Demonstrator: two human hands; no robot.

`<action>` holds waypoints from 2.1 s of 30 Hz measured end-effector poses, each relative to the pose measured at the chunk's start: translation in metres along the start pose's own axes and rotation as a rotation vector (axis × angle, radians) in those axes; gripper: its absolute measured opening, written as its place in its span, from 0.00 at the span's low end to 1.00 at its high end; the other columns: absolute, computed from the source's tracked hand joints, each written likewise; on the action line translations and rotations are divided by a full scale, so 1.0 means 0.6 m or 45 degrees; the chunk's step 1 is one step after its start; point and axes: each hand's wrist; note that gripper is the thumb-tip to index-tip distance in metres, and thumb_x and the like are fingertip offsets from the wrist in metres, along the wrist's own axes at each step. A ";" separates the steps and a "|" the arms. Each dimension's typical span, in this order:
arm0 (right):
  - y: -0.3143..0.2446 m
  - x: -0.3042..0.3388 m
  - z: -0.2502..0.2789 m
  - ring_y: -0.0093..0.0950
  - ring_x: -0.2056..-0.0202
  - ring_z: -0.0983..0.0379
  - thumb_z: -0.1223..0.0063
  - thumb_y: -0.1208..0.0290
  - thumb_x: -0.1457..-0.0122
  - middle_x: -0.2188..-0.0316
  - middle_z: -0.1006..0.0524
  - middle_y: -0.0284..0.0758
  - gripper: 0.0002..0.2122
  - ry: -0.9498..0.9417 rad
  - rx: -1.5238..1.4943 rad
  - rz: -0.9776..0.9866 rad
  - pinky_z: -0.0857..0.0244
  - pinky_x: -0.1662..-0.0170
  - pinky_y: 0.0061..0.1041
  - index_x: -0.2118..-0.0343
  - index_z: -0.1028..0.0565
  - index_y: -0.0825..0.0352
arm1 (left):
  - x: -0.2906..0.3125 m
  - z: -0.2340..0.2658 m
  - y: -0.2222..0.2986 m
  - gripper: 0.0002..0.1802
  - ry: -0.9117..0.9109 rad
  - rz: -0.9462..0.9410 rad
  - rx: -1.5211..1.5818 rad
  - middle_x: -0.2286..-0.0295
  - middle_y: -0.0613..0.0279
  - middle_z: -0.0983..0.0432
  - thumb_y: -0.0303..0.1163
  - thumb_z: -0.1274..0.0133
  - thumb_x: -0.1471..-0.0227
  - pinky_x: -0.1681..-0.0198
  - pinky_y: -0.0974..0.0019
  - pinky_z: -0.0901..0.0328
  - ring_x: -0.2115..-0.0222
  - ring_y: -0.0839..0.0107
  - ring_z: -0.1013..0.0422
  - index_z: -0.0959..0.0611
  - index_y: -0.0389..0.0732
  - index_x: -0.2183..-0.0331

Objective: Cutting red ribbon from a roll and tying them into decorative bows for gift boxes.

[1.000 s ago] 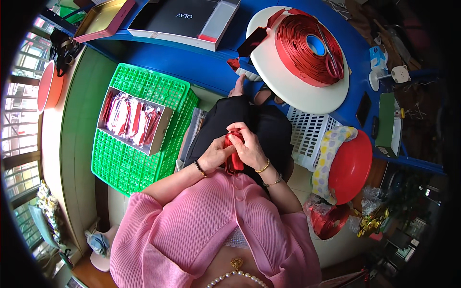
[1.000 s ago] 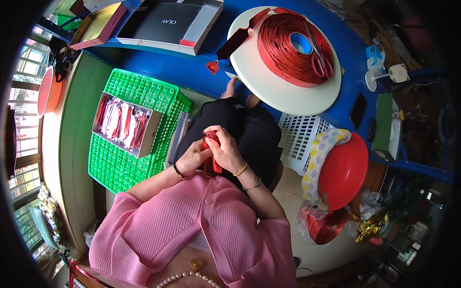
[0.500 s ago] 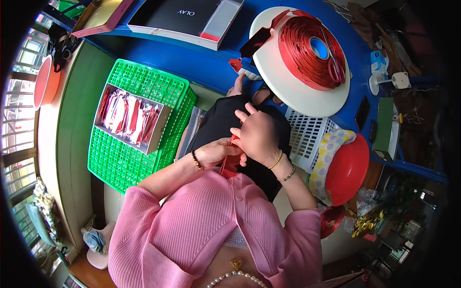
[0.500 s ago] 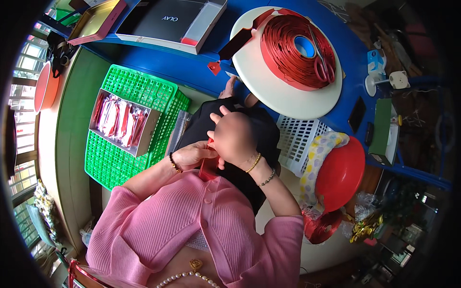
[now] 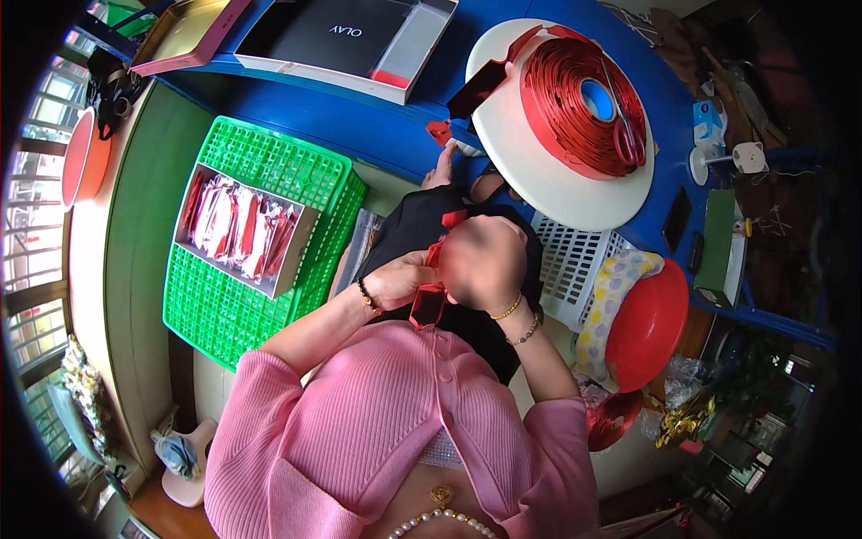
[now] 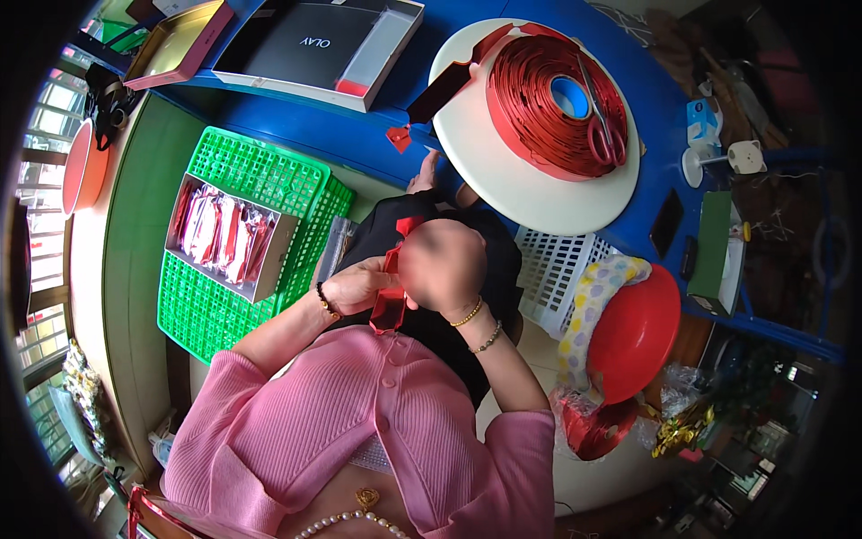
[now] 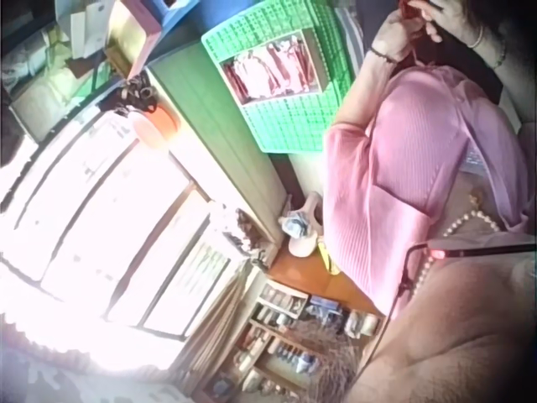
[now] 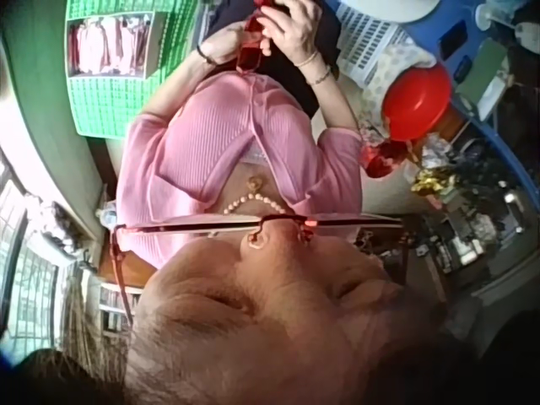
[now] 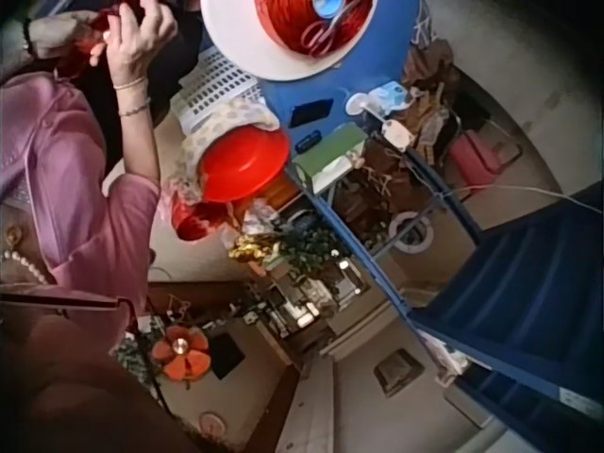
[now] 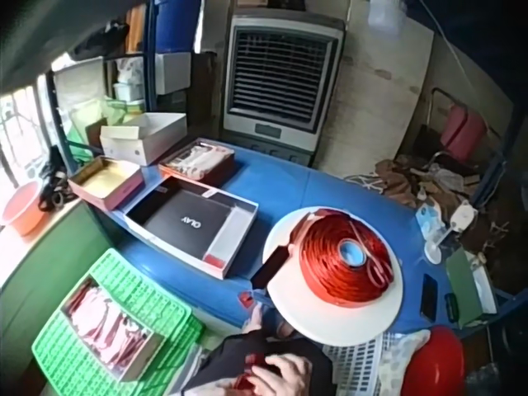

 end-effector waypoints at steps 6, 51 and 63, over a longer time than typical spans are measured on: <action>0.006 0.002 -0.003 0.26 0.66 0.34 0.37 0.73 0.61 0.70 0.29 0.24 0.11 0.020 -0.016 0.051 0.46 0.59 0.30 0.70 0.23 0.58 | -0.011 0.018 -0.005 0.09 -0.036 -0.009 -0.101 0.71 0.58 0.25 0.24 0.58 0.45 0.60 0.68 0.35 0.69 0.68 0.27 0.28 0.36 0.60; 0.011 -0.021 0.000 0.35 0.72 0.32 0.57 0.77 0.43 0.74 0.30 0.38 0.02 -0.480 -0.639 -0.279 0.38 0.68 0.30 0.68 0.35 0.69 | -0.013 0.033 0.109 0.33 -0.198 -0.041 -0.890 0.51 0.56 0.35 0.32 0.42 0.52 0.46 0.66 0.45 0.50 0.69 0.39 0.37 0.33 0.47; 0.002 0.033 -0.025 0.35 0.65 0.28 0.50 0.66 0.43 0.67 0.26 0.41 0.13 -0.297 -0.689 -0.727 0.34 0.61 0.29 0.60 0.29 0.70 | -0.031 0.020 0.001 0.11 0.290 -0.297 -0.427 0.72 0.65 0.25 0.31 0.58 0.42 0.69 0.76 0.35 0.73 0.81 0.30 0.26 0.36 0.59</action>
Point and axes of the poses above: each hand's wrist, its own x-axis away from the middle knuckle, its own z-axis out of the back of the hand, y = z × x
